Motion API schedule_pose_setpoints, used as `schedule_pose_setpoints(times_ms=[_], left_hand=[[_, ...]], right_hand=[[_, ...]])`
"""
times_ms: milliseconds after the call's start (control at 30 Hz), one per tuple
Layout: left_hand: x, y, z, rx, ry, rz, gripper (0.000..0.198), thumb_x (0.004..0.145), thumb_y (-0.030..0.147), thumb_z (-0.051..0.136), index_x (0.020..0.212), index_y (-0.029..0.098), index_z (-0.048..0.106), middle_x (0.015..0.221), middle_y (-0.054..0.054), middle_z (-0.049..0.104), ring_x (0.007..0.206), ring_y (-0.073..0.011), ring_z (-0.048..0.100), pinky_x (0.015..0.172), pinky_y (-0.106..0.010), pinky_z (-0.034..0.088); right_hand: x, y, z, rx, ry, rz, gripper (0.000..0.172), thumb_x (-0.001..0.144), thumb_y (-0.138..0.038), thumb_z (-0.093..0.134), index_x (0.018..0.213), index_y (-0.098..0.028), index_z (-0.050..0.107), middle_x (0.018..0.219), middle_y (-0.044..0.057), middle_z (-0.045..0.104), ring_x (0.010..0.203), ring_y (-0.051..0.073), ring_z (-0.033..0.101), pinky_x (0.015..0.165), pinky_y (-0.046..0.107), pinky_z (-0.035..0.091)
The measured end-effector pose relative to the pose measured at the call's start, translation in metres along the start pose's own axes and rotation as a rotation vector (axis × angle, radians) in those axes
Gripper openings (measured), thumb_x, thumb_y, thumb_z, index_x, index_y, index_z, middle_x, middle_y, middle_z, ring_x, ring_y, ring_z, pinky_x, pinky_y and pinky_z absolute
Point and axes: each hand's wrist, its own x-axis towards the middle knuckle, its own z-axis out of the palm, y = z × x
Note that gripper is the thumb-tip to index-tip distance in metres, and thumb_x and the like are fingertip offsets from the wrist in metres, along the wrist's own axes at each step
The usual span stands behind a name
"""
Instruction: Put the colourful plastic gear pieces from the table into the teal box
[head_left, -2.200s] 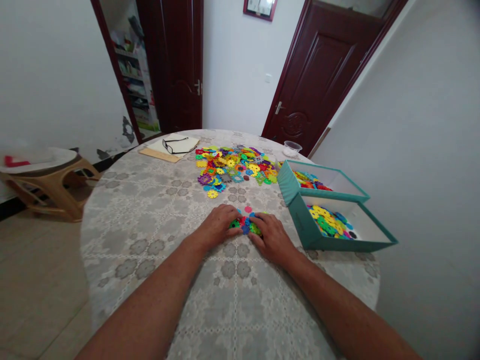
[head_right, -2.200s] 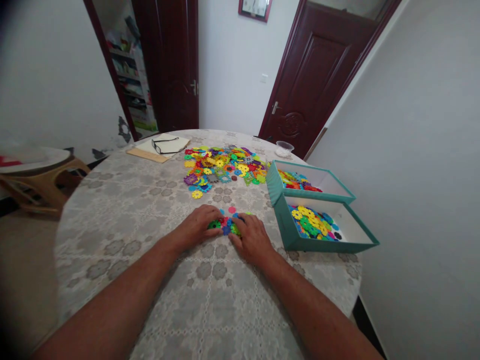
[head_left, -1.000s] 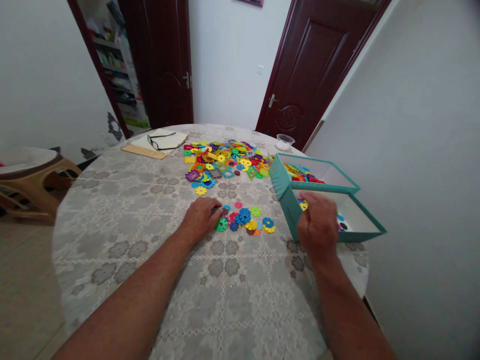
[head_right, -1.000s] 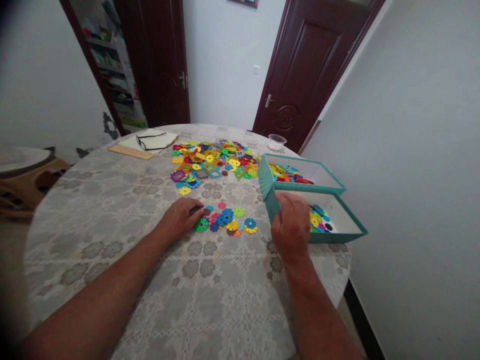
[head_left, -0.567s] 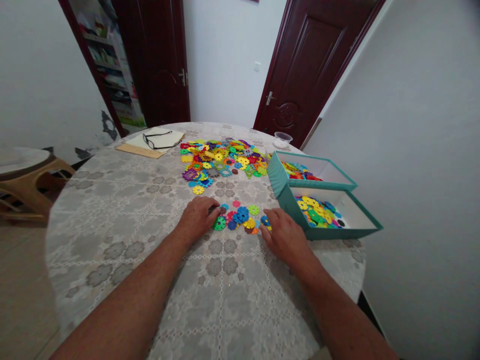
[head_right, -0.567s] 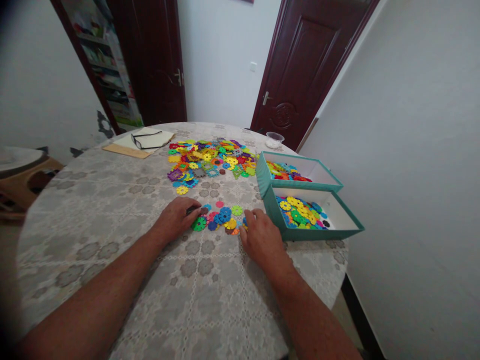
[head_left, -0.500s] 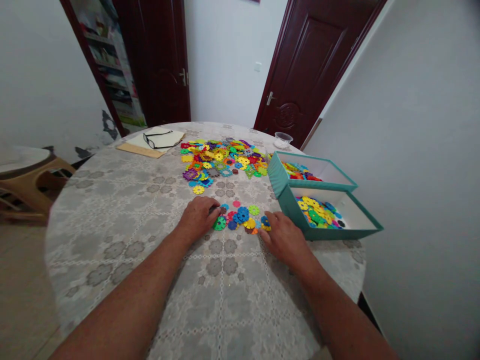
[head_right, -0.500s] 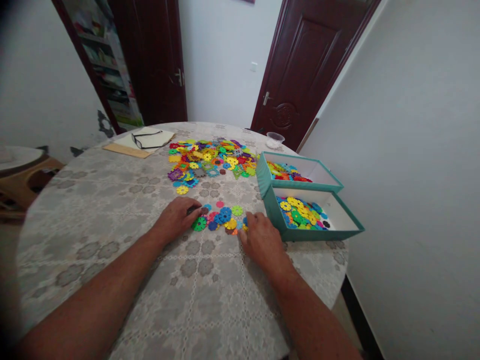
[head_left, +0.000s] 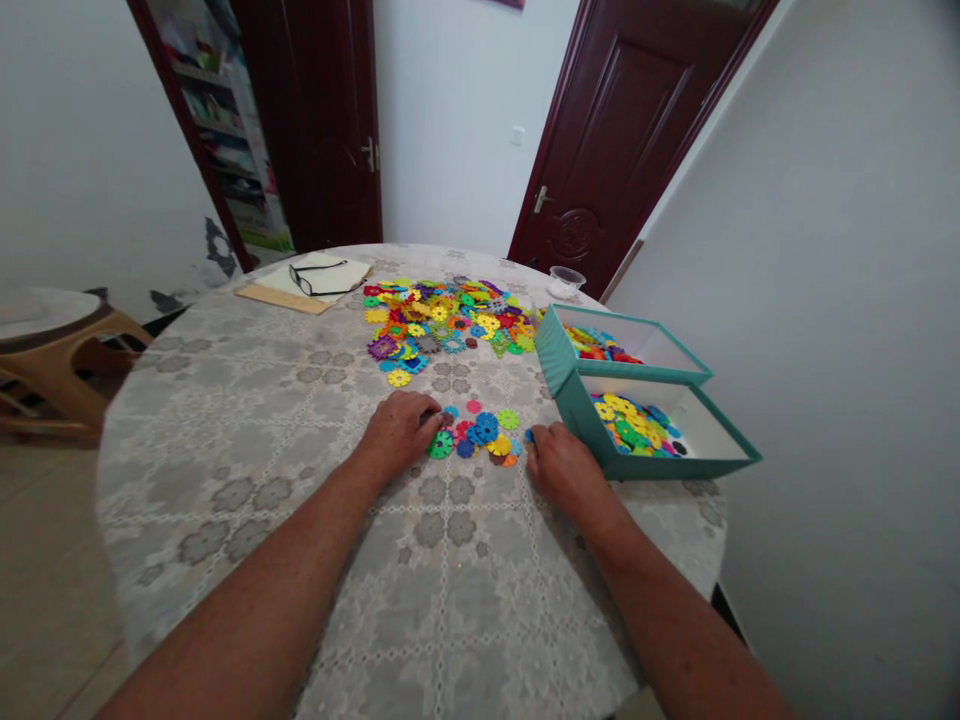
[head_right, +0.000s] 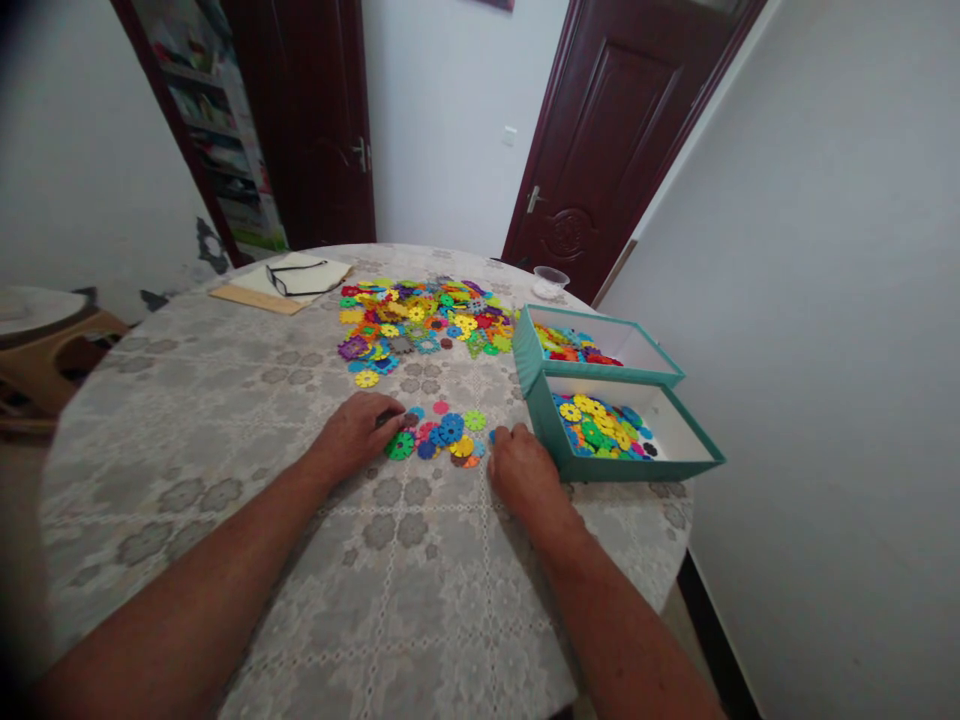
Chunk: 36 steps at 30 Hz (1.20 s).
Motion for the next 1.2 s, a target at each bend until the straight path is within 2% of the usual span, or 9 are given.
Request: schedule_pose_setpoints(times_ms=[233, 300, 533, 700, 800, 900, 1000, 1100, 1200], left_hand=[[0.0, 0.002, -0.001, 0.019, -0.012, -0.015, 0.026, 0.097, 0.042, 0.058, 0.097, 0.024, 0.076, 0.099, -0.008, 0.077, 0.099, -0.0243, 0.066, 0.091, -0.035, 0.048], [0.0, 0.003, -0.002, 0.017, -0.01, -0.02, 0.025, 0.097, 0.041, 0.059, 0.097, 0.024, 0.076, 0.099, -0.008, 0.077, 0.1, -0.0244, 0.065, 0.091, -0.035, 0.048], [-0.001, 0.003, -0.003, 0.009, -0.012, -0.011, 0.025, 0.096, 0.04, 0.06, 0.095, 0.023, 0.077, 0.097, -0.008, 0.077, 0.097, -0.0243, 0.066, 0.089, -0.035, 0.048], [0.0, 0.002, -0.001, 0.013, -0.002, -0.006, 0.024, 0.096, 0.039, 0.059, 0.095, 0.023, 0.077, 0.096, -0.008, 0.077, 0.097, -0.0242, 0.066, 0.09, -0.036, 0.047], [0.0, 0.003, -0.001, 0.002, -0.004, -0.01, 0.025, 0.096, 0.039, 0.059, 0.094, 0.023, 0.078, 0.095, -0.008, 0.077, 0.096, -0.0243, 0.066, 0.089, -0.036, 0.048], [-0.001, 0.004, -0.003, -0.007, -0.012, -0.003, 0.025, 0.096, 0.039, 0.059, 0.096, 0.023, 0.078, 0.096, -0.008, 0.077, 0.097, -0.0245, 0.066, 0.09, -0.036, 0.047], [-0.001, 0.006, -0.006, -0.019, -0.026, 0.019, 0.023, 0.094, 0.038, 0.061, 0.099, 0.024, 0.078, 0.099, -0.007, 0.077, 0.099, -0.025, 0.066, 0.092, -0.037, 0.047], [-0.003, 0.009, -0.009, -0.033, -0.051, 0.059, 0.02, 0.091, 0.034, 0.063, 0.101, 0.025, 0.077, 0.101, -0.006, 0.077, 0.101, -0.0246, 0.065, 0.094, -0.037, 0.046], [-0.005, 0.013, -0.012, -0.003, -0.099, 0.099, 0.022, 0.089, 0.037, 0.066, 0.106, 0.025, 0.075, 0.103, -0.007, 0.075, 0.101, -0.0258, 0.064, 0.094, -0.039, 0.044]], right_hand=[[0.006, 0.006, 0.006, 0.05, 0.022, 0.085, 0.024, 0.099, -0.006, 0.042, 0.106, -0.012, 0.063, 0.105, 0.014, 0.066, 0.092, 0.022, 0.065, 0.077, 0.029, 0.047], [0.005, 0.005, 0.005, 0.091, 0.145, 0.032, 0.023, 0.1, -0.009, 0.043, 0.11, -0.013, 0.064, 0.106, 0.014, 0.067, 0.095, 0.023, 0.065, 0.081, 0.03, 0.048], [-0.005, 0.022, -0.028, 0.233, 0.915, -0.142, 0.022, 0.1, -0.019, 0.051, 0.115, -0.016, 0.066, 0.109, 0.014, 0.07, 0.108, 0.026, 0.061, 0.103, 0.042, 0.045], [-0.002, 0.067, -0.036, 0.161, 1.068, 0.095, 0.022, 0.095, -0.018, 0.051, 0.112, -0.018, 0.066, 0.111, 0.014, 0.069, 0.11, 0.03, 0.06, 0.105, 0.051, 0.042], [-0.002, 0.072, -0.036, 0.147, 1.122, 0.135, 0.027, 0.094, -0.019, 0.051, 0.118, -0.017, 0.065, 0.116, 0.016, 0.067, 0.115, 0.033, 0.058, 0.106, 0.055, 0.041], [-0.007, 0.05, -0.035, 0.217, 1.033, -0.018, 0.024, 0.097, -0.016, 0.049, 0.115, -0.019, 0.065, 0.113, 0.013, 0.067, 0.113, 0.029, 0.06, 0.104, 0.048, 0.045], [-0.012, 0.019, -0.027, 0.256, 0.679, -0.129, 0.019, 0.099, -0.016, 0.049, 0.111, -0.02, 0.064, 0.108, 0.011, 0.067, 0.105, 0.025, 0.063, 0.096, 0.038, 0.05], [-0.012, 0.002, -0.011, 0.145, 0.299, -0.058, 0.014, 0.097, -0.018, 0.053, 0.107, -0.017, 0.063, 0.106, 0.013, 0.066, 0.098, 0.025, 0.064, 0.086, 0.034, 0.05], [-0.009, 0.003, 0.002, 0.043, 0.075, 0.011, 0.011, 0.096, -0.019, 0.054, 0.101, -0.013, 0.063, 0.102, 0.017, 0.066, 0.096, 0.027, 0.065, 0.083, 0.034, 0.048]])
